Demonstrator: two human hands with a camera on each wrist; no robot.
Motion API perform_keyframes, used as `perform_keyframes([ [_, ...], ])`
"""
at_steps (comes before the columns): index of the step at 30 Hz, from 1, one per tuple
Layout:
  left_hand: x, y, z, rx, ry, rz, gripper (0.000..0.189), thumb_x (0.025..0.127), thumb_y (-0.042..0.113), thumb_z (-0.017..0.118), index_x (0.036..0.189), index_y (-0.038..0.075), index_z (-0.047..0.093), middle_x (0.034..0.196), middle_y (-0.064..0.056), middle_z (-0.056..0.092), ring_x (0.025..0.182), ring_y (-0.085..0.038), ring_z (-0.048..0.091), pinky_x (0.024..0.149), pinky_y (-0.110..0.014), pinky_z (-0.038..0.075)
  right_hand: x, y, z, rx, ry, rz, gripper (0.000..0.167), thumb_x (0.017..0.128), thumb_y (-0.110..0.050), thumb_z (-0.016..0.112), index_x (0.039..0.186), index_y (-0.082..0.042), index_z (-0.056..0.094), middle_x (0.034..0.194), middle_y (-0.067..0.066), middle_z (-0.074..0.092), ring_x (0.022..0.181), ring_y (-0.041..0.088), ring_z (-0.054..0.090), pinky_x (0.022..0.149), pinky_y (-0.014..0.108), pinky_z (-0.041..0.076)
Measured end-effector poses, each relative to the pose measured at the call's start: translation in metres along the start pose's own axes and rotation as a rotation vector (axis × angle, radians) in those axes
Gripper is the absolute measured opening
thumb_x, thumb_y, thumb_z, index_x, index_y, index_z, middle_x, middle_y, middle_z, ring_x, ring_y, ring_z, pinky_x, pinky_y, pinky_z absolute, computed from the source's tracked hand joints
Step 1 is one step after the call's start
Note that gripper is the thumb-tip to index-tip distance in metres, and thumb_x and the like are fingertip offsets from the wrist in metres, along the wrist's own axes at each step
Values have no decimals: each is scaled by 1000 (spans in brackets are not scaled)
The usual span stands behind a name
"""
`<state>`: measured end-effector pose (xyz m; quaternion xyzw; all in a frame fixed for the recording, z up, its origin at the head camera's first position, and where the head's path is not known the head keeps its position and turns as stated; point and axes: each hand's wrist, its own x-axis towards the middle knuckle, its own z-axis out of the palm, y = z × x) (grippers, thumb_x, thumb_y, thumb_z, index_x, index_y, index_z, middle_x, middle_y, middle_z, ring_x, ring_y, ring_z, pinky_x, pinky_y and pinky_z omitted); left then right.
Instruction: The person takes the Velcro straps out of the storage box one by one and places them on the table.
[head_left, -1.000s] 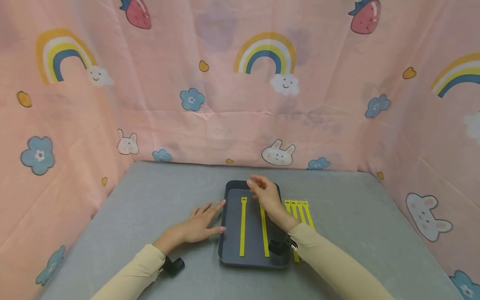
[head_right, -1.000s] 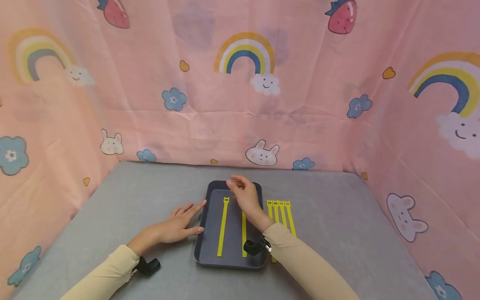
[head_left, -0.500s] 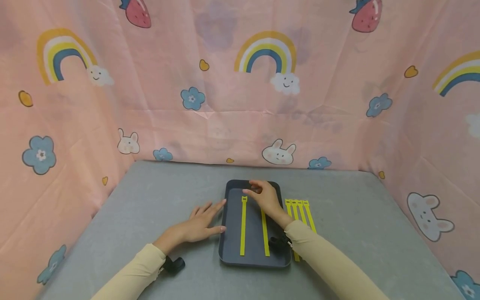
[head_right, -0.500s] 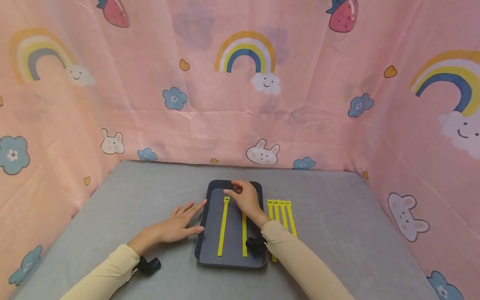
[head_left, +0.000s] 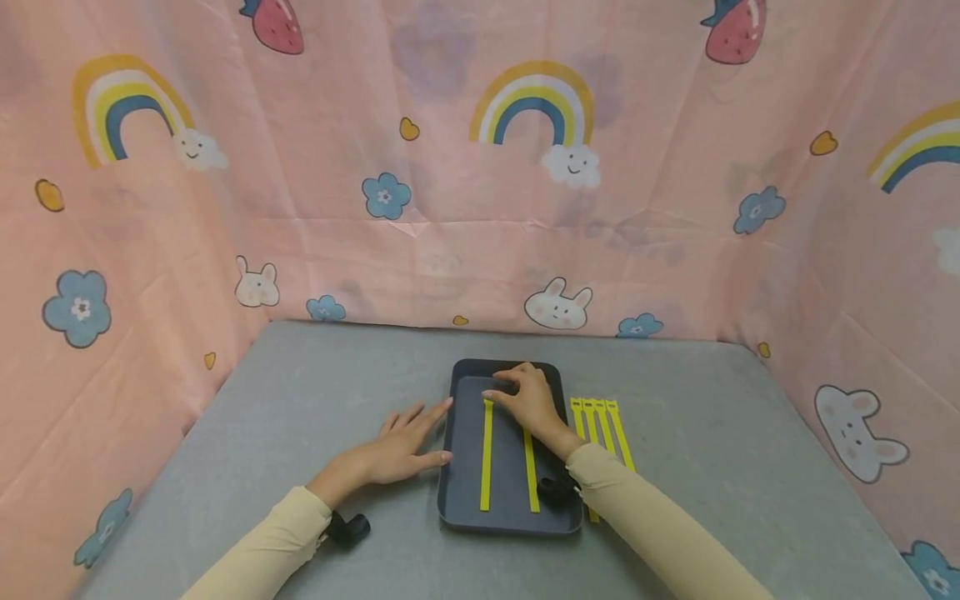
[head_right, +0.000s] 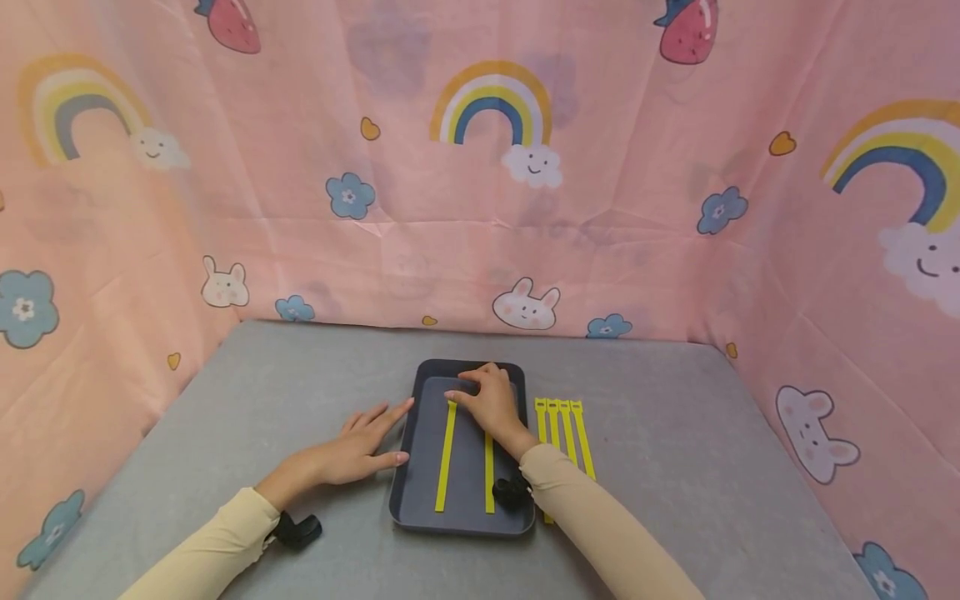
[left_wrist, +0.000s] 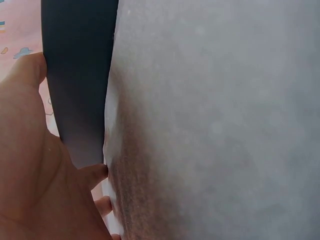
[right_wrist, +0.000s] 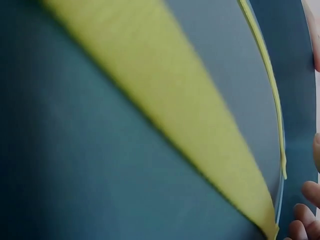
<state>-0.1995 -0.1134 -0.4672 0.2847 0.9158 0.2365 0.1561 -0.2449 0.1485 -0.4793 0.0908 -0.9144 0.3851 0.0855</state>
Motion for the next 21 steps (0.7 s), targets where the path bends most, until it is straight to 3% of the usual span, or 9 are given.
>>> perform_keyframes([
  [10,4,-8,7,-16,19,9,86,93,70,45,160,34,5,168,-2,17,156,-36,7,120,-65,1,1,3,2,-76,1,-5,43,82,-36,80,117,-11,74,109,11,60,93,22,48,78,34,39],
  [21,1,0,0,-10,-4,-6,84,95,65,48,160,34,6,168,1,16,156,-34,8,122,-64,3,-1,3,2,-111,-28,-22,37,77,-34,85,108,-14,78,107,10,61,94,23,49,80,38,42],
])
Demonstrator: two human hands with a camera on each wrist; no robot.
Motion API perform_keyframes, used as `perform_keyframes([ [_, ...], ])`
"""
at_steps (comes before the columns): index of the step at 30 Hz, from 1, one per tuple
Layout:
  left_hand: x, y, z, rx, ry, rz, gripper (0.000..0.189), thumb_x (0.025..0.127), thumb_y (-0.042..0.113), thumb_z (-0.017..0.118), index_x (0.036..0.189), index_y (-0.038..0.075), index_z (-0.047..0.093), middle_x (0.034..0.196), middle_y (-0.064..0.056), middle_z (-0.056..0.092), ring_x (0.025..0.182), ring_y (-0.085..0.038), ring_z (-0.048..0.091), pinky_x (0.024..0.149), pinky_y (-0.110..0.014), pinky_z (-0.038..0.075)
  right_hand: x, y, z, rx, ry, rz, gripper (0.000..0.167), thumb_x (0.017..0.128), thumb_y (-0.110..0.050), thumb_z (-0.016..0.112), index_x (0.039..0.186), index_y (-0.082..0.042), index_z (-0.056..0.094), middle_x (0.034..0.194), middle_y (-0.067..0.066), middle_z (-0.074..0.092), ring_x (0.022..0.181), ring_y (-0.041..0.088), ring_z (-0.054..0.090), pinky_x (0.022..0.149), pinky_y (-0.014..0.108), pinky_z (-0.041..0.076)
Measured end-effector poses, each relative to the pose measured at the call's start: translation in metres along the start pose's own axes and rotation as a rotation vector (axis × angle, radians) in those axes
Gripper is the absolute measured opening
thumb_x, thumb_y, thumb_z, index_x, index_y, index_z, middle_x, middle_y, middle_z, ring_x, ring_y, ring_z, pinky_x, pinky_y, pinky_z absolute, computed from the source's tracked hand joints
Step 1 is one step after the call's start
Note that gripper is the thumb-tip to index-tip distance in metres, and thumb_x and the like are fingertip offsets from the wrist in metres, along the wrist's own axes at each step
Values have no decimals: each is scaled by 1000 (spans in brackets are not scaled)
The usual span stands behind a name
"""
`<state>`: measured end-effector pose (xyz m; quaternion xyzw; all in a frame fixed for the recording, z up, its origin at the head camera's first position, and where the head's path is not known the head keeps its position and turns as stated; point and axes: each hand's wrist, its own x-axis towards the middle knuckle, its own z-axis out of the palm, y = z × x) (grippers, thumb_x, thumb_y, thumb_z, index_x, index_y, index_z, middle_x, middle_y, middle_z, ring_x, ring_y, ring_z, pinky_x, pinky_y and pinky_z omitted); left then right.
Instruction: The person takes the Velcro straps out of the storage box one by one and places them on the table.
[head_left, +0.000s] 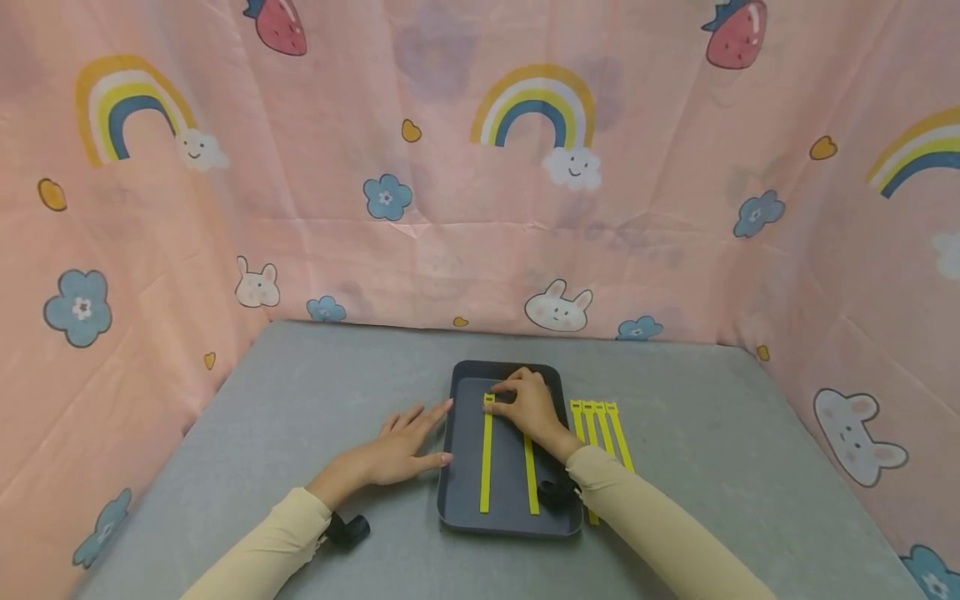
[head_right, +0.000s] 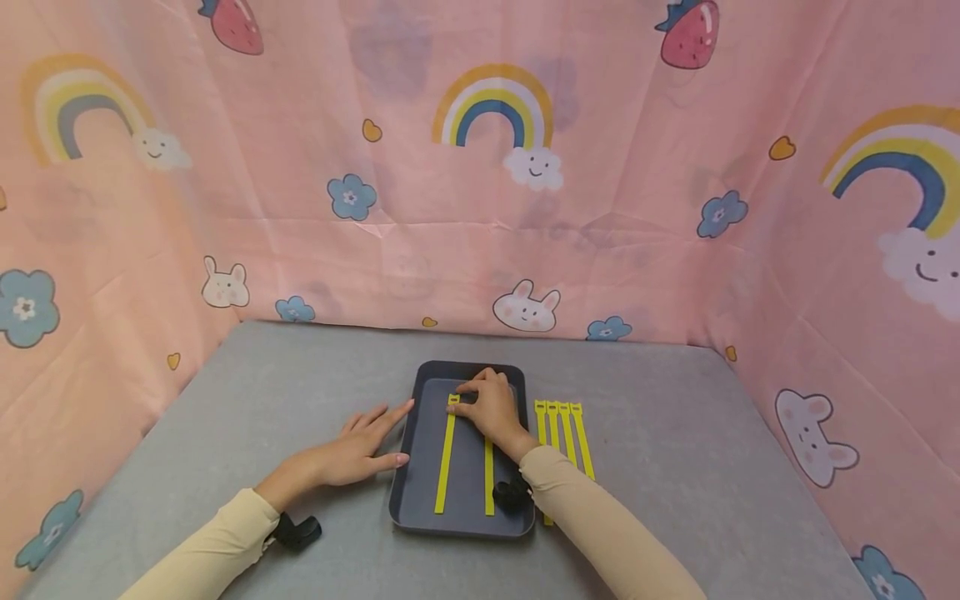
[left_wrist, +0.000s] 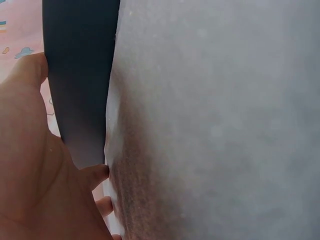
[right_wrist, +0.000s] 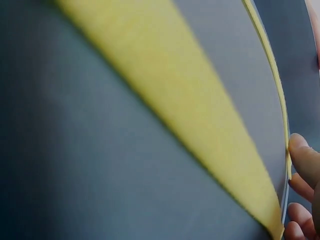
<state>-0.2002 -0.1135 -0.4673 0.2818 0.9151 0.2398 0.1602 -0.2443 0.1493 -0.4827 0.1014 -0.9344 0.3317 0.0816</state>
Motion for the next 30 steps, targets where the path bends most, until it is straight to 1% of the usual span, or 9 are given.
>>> perform_keyframes([
  [11,0,2,0,0,13,7,82,96,61,49,161,31,8,168,-1,17,156,-36,9,121,-65,3,2,3,2,-17,14,-12,31,78,-33,84,104,-17,79,105,6,60,92,21,47,78,36,40],
  [15,-1,3,0,-1,10,0,82,97,60,50,161,32,8,168,0,17,156,-36,8,121,-64,3,2,3,2,-21,25,-32,29,78,-33,84,101,-17,79,107,6,62,93,21,49,82,39,42],
  [19,-2,3,0,-4,8,-2,83,96,62,49,160,33,7,168,0,17,156,-35,8,122,-64,3,1,3,2,2,40,-68,25,77,-28,86,98,-17,77,111,6,65,97,24,51,90,45,43],
  [22,-1,2,0,-3,4,-2,84,95,65,48,160,34,6,168,0,16,156,-35,8,122,-64,3,1,2,1,25,41,-95,24,77,-24,86,96,-17,74,111,5,67,99,25,52,92,47,43],
  [27,-1,1,1,-5,8,1,84,95,66,48,160,34,6,168,-1,17,156,-35,9,121,-64,4,2,2,0,55,21,-124,23,78,-19,84,97,-17,72,103,1,71,94,20,51,90,42,42],
  [30,0,0,2,-2,4,-7,84,94,66,48,160,36,5,168,0,16,156,-34,8,122,-64,3,1,2,0,75,-7,-114,22,80,-18,83,98,-17,70,100,0,71,92,17,50,86,38,42],
])
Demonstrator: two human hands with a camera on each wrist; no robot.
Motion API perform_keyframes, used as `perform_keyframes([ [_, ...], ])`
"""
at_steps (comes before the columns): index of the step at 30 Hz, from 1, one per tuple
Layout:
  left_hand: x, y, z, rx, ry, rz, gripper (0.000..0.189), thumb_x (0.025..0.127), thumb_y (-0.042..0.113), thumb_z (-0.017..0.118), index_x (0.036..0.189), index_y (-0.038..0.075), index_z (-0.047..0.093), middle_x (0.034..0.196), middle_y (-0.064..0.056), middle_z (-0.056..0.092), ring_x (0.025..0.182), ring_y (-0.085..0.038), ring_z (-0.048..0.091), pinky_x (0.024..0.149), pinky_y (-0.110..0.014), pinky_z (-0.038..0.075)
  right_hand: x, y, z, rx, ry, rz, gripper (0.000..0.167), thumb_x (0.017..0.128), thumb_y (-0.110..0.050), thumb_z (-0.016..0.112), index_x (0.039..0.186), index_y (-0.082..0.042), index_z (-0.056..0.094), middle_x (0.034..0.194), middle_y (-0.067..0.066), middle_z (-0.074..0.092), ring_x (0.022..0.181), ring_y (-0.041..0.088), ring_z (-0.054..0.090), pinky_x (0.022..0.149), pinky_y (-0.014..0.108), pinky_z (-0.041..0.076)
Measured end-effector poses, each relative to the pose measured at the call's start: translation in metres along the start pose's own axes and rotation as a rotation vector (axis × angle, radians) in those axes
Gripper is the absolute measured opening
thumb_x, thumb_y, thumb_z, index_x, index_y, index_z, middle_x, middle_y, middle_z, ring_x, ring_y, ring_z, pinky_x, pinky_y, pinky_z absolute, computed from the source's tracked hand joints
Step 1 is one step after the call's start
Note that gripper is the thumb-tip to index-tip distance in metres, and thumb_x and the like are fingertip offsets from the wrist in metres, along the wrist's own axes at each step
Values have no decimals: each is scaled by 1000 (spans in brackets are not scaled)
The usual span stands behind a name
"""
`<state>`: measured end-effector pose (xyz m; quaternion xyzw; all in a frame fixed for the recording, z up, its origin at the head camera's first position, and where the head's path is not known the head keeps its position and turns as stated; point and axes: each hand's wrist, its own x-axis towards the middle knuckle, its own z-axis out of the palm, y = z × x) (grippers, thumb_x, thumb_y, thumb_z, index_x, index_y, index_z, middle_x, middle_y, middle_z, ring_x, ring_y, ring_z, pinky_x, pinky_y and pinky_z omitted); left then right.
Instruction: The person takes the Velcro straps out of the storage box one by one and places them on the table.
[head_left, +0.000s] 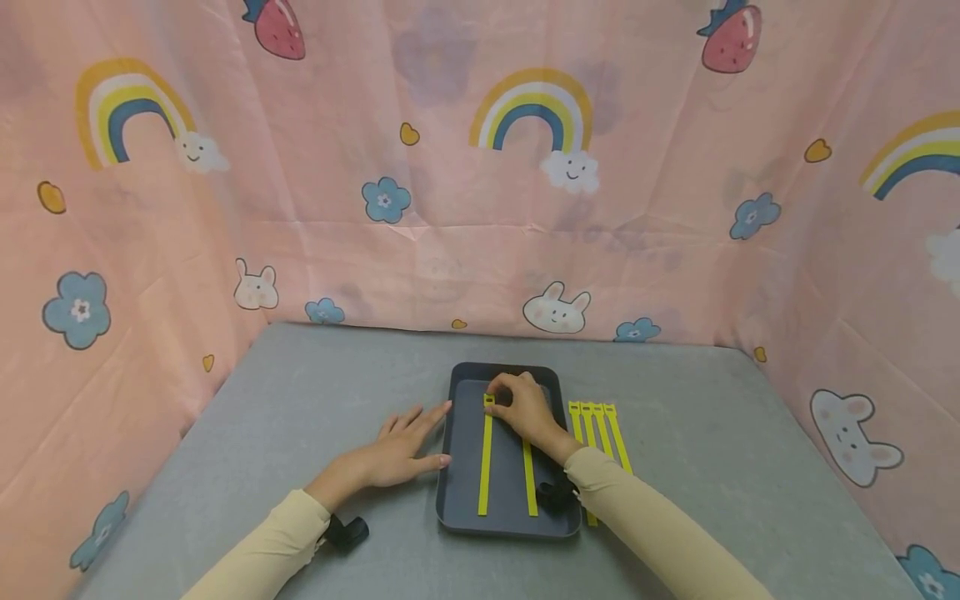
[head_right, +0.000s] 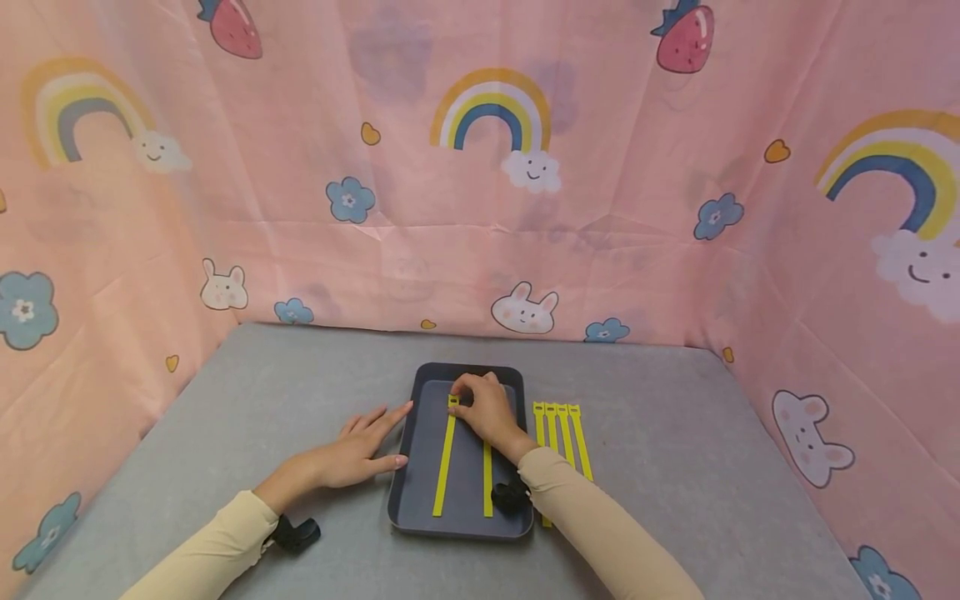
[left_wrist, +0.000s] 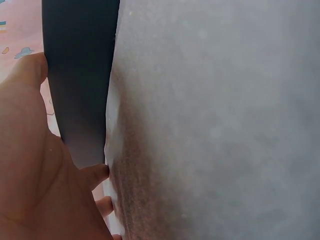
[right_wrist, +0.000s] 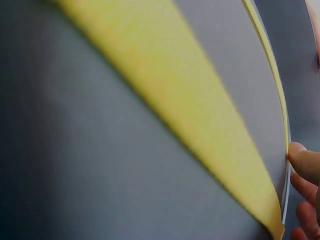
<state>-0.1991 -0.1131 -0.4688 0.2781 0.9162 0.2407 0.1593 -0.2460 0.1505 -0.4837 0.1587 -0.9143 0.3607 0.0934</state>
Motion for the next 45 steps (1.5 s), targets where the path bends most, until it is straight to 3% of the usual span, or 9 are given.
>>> perform_keyframes([
  [8,0,-1,2,5,9,-7,84,95,65,48,160,36,4,168,0,17,156,-34,8,122,-63,2,-1,0,1,36,-28,-5,23,81,-16,81,100,-16,68,88,0,68,86,14,50,78,32,39],
  [21,-1,-2,2,3,11,-6,84,95,65,48,160,36,4,168,1,17,156,-34,8,122,-63,3,0,-1,1,50,-34,9,23,83,-15,79,104,-16,69,82,-2,66,82,12,50,77,30,38],
  [35,1,-2,2,14,10,-10,83,95,66,47,160,37,5,168,2,18,156,-33,10,122,-63,4,1,-4,-1,136,13,50,21,84,-15,79,102,-16,69,81,-1,68,72,9,59,71,25,48],
  [45,1,-1,2,-17,19,7,83,95,64,49,160,36,6,167,-2,19,156,-37,10,121,-65,2,4,-12,-14,185,37,1,20,85,-15,78,103,-14,69,81,2,70,71,9,60,68,24,50],
])
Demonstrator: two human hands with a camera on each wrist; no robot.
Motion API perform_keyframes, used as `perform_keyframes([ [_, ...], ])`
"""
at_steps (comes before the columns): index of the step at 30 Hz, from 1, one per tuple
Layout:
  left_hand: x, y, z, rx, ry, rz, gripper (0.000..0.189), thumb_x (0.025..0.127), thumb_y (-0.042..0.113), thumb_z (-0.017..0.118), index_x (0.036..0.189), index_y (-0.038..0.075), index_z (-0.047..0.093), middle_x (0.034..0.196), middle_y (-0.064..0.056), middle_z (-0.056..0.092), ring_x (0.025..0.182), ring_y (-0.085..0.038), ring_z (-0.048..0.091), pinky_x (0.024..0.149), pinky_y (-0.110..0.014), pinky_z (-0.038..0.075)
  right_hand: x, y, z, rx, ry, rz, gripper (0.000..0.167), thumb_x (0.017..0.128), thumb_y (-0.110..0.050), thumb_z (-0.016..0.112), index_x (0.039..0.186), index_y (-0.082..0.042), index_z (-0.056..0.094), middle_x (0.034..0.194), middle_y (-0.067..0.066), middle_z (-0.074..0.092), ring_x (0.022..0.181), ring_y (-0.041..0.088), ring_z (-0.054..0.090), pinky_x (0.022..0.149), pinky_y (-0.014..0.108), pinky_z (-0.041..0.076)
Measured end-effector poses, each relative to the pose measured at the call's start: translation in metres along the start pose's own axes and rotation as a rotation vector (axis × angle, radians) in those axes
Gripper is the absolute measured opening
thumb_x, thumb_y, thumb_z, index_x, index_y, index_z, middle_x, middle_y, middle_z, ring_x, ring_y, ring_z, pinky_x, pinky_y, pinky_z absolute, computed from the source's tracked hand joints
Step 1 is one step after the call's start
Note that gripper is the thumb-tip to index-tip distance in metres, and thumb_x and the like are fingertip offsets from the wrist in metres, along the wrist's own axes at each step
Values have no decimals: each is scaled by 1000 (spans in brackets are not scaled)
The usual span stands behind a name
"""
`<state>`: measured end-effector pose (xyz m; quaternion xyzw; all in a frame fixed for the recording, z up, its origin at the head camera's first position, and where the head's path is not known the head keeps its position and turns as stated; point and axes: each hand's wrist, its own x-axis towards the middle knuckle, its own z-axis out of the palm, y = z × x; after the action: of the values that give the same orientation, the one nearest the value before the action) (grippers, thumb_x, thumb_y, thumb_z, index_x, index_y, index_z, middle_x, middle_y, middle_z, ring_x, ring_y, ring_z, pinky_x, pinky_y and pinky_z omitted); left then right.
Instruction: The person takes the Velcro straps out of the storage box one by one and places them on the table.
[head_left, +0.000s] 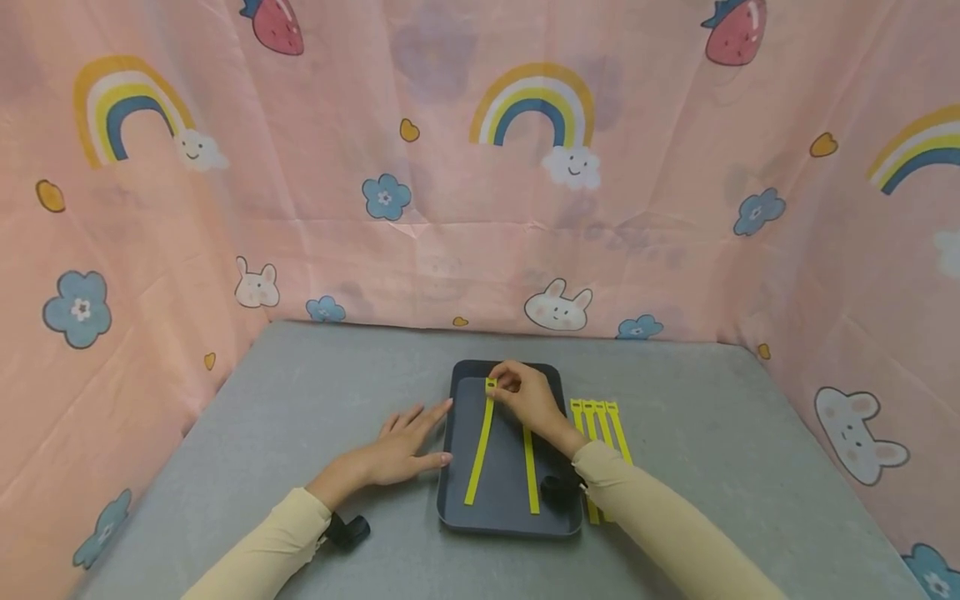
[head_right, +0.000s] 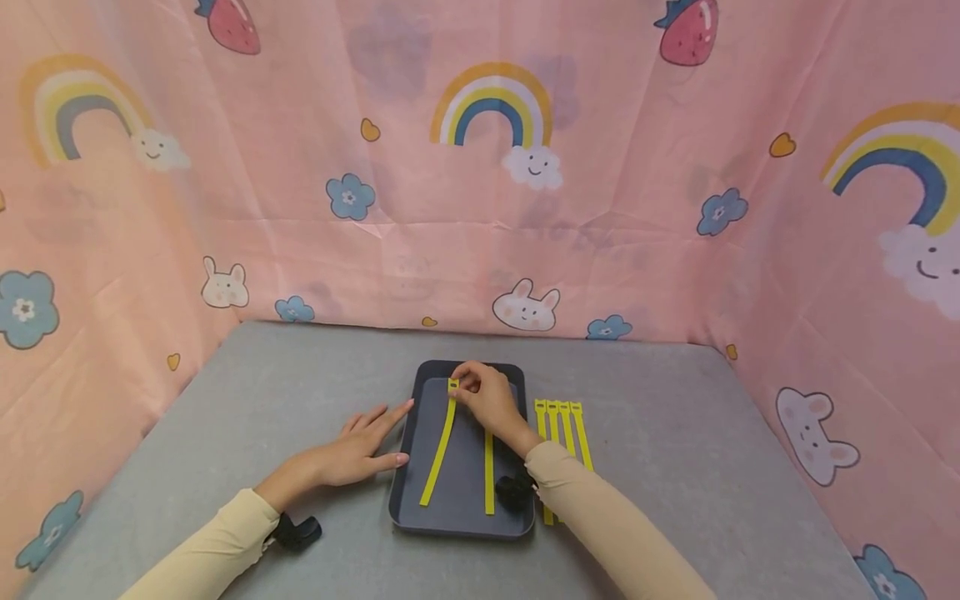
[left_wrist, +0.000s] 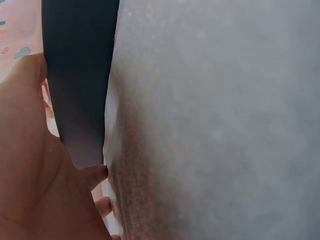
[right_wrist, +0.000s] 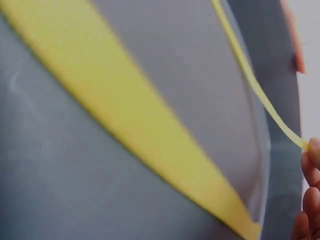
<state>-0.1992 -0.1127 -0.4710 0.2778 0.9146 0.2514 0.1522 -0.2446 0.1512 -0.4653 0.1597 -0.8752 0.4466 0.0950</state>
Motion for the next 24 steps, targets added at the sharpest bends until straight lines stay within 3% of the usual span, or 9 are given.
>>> perform_keyframes([
  [8,1,1,0,4,-11,-10,85,95,64,49,160,33,7,168,0,17,156,-35,8,121,-64,1,4,-17,-22,70,-34,5,20,89,-17,75,107,-13,68,86,6,71,73,14,60,66,24,49],
  [18,1,-3,3,-16,-1,4,86,93,68,49,160,33,7,168,-1,18,156,-36,8,121,-65,1,12,-44,-52,128,-19,-96,20,89,-14,73,108,-10,67,85,11,72,70,13,57,65,24,44],
  [24,4,-8,6,-2,0,3,86,94,67,48,160,34,5,168,3,15,157,-34,6,121,-63,-1,14,-61,-71,147,-13,-107,22,90,-17,74,109,-10,67,86,13,71,71,17,57,66,23,45],
])
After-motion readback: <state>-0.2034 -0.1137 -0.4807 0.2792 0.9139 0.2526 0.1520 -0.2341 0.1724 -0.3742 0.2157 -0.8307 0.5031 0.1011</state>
